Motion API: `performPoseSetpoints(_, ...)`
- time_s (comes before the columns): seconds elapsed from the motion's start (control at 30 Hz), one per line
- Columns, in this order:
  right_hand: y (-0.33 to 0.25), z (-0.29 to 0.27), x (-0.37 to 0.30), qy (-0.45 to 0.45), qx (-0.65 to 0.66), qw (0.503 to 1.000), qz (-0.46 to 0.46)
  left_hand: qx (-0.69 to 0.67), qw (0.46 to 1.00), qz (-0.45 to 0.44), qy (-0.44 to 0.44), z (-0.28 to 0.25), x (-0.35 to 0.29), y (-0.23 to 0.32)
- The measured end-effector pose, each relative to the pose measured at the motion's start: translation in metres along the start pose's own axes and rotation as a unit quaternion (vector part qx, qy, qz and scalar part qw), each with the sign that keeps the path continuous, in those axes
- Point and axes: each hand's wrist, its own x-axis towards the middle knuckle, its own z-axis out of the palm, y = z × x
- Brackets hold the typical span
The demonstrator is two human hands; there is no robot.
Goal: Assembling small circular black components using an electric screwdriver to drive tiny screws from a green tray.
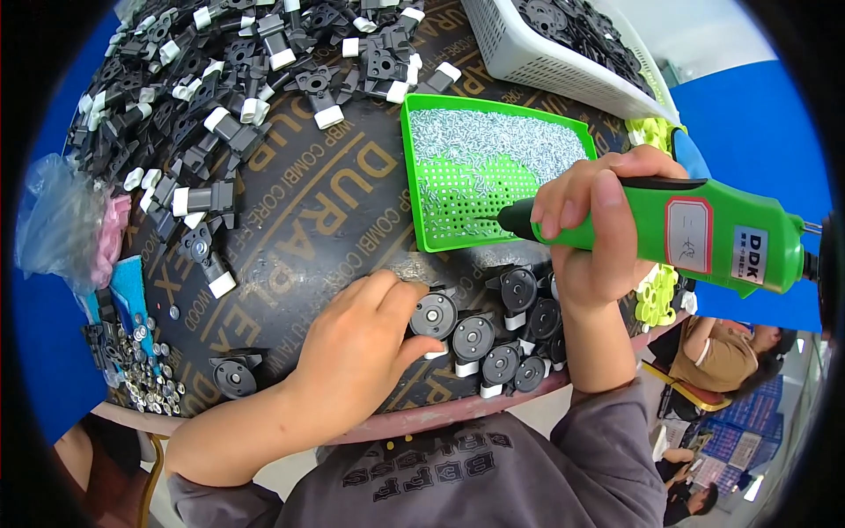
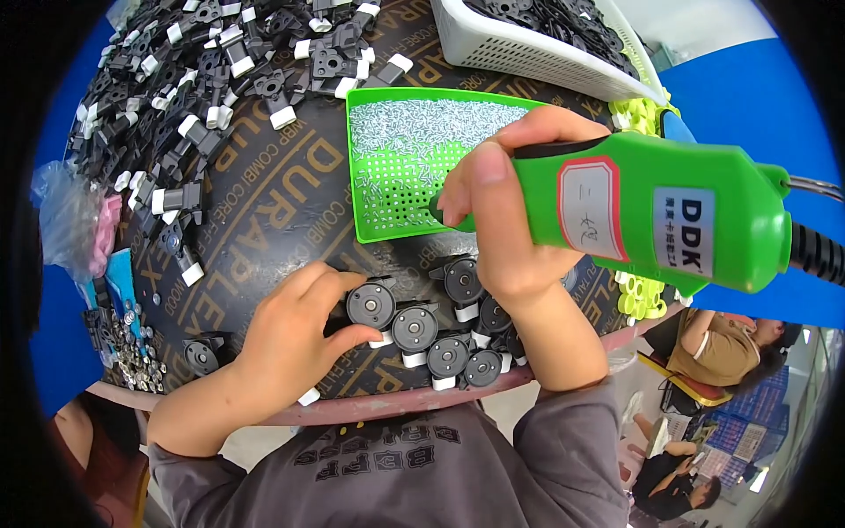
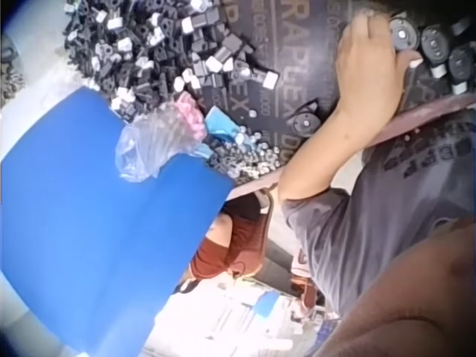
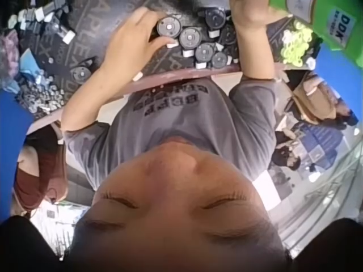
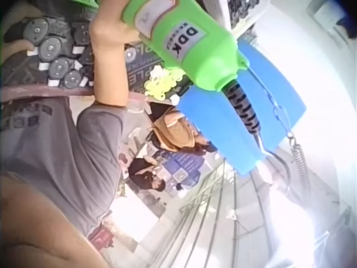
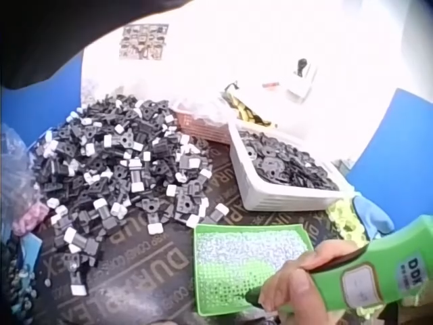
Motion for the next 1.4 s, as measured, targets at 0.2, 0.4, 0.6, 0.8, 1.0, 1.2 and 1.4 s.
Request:
performPoseSetpoints(0.2, -0.034, 0.004, -0.001, -0.045, 0.045, 0.998, -0.010, -0.004, 1.000, -0.002, 0.006, -0.002, -0.001, -0.001)
performPoseSetpoints(0.4, -0.071, 0.026, -0.029, -0.175, 0.122, 0.976, -0.035, 0.010, 0.999, 0.028, 0.041, 0.002, -0.002, -0.007)
performPoseSetpoints(0.6, -0.057, 0.029, -0.031, -0.220, 0.089, 0.971, -0.017, 0.003, 0.999, 0.025, 0.025, 0.000, 0.000, -0.002)
performPoseSetpoints(0.8, -0.052, 0.032, -0.018, -0.298, 0.092, 0.950, -0.029, 0.018, 0.999, 0.031, 0.032, 0.003, -0.001, -0.002)
performPoseSetpoints(1.0, -0.049, 0.030, -0.031, -0.233, 0.086, 0.968, -0.027, 0.053, 0.998, 0.035, 0.022, 0.002, 0.001, 0.004)
performPoseSetpoints(1.2, -0.062, 0.009, -0.010, -0.099, 0.049, 0.994, -0.025, 0.053, 0.998, 0.034, 0.026, 0.003, -0.001, 0.004)
performPoseSetpoints(1.4, -0.007, -0.002, 0.002, 0.035, 0.038, 0.999, -0.009, 0.069, 0.997, 0.027, 0.006, 0.001, -0.002, 0.006)
